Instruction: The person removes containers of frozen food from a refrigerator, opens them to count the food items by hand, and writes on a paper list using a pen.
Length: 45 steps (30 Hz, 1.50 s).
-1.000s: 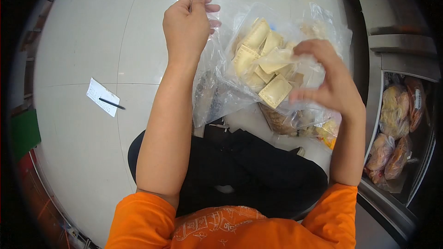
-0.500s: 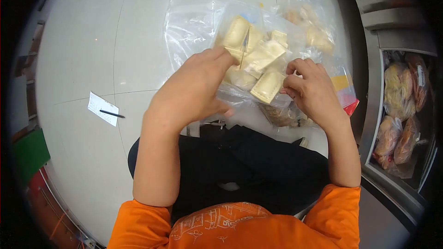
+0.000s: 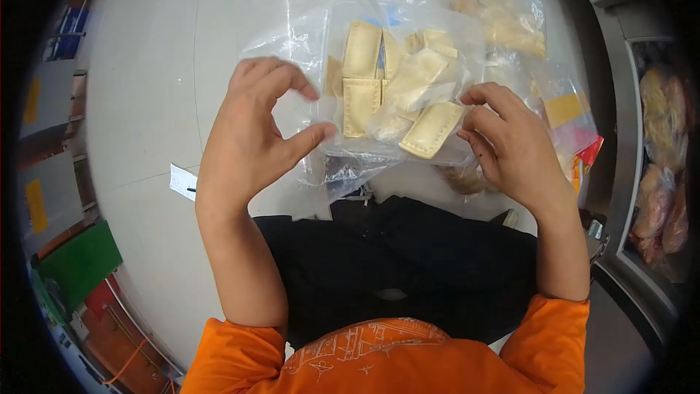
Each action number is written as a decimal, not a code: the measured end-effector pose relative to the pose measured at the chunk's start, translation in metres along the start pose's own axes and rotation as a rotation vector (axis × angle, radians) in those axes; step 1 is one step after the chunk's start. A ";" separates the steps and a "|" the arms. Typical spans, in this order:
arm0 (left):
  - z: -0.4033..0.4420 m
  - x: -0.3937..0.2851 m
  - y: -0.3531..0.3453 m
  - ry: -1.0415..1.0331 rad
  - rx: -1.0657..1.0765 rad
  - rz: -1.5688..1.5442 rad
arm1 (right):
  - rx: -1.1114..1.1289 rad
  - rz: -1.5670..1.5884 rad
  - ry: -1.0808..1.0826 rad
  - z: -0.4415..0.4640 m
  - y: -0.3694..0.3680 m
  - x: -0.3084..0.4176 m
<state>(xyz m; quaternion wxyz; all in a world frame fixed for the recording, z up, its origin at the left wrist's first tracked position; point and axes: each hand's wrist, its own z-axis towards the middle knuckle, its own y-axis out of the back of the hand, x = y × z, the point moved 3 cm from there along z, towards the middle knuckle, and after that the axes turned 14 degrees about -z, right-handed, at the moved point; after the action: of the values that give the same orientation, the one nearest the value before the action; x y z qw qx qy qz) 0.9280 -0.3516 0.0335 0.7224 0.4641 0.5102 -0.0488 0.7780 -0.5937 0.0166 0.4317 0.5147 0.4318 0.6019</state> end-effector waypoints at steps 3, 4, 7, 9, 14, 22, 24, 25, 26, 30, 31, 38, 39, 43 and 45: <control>0.003 -0.002 -0.015 -0.086 0.009 0.032 | -0.001 0.010 0.005 -0.002 -0.003 -0.001; 0.004 0.000 -0.020 -0.090 0.034 0.029 | -0.006 0.006 0.012 -0.002 -0.003 -0.001; 0.005 0.004 -0.031 0.041 0.096 0.226 | -0.034 -0.012 0.023 -0.004 -0.004 -0.001; 0.007 -0.005 -0.036 0.050 0.171 0.285 | -0.027 -0.004 0.025 -0.004 -0.004 -0.002; 0.008 -0.001 -0.040 0.006 0.277 0.339 | -0.028 0.031 0.021 -0.004 -0.006 -0.005; 0.022 0.010 -0.032 -0.005 0.032 -0.011 | -0.035 0.076 -0.004 -0.004 -0.007 -0.007; 0.022 0.011 -0.032 0.141 -0.020 -0.028 | -0.027 0.086 -0.007 -0.004 -0.007 -0.008; 0.022 0.011 -0.033 0.213 -0.048 -0.037 | -0.023 0.089 -0.008 -0.003 -0.007 -0.009; 0.022 0.011 -0.034 0.226 -0.052 -0.046 | -0.028 0.087 -0.017 -0.003 -0.006 -0.007; 0.024 0.023 -0.039 0.203 -0.155 -0.159 | -0.115 -0.088 0.045 0.000 -0.001 0.005; 0.025 0.026 -0.040 0.176 -0.201 -0.205 | -0.155 -0.174 0.082 0.001 0.000 0.009; 0.028 0.032 -0.039 0.277 -0.252 -0.253 | -0.211 -0.143 0.060 0.006 -0.015 0.009; 0.029 0.031 -0.037 0.297 -0.231 -0.245 | -0.254 -0.101 0.018 0.007 -0.018 0.005; 0.029 0.035 -0.036 0.309 -0.219 -0.245 | -0.363 -0.019 -0.212 0.018 -0.026 -0.003; 0.028 0.035 -0.036 0.312 -0.219 -0.231 | -0.348 0.195 -0.303 0.025 -0.027 0.006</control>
<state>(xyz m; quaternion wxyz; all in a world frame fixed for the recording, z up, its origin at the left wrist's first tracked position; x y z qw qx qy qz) 0.9444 -0.3784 -0.0148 0.6706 0.3232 0.6677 -0.0033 0.8046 -0.5789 -0.0056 0.5135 0.5562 0.2004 0.6220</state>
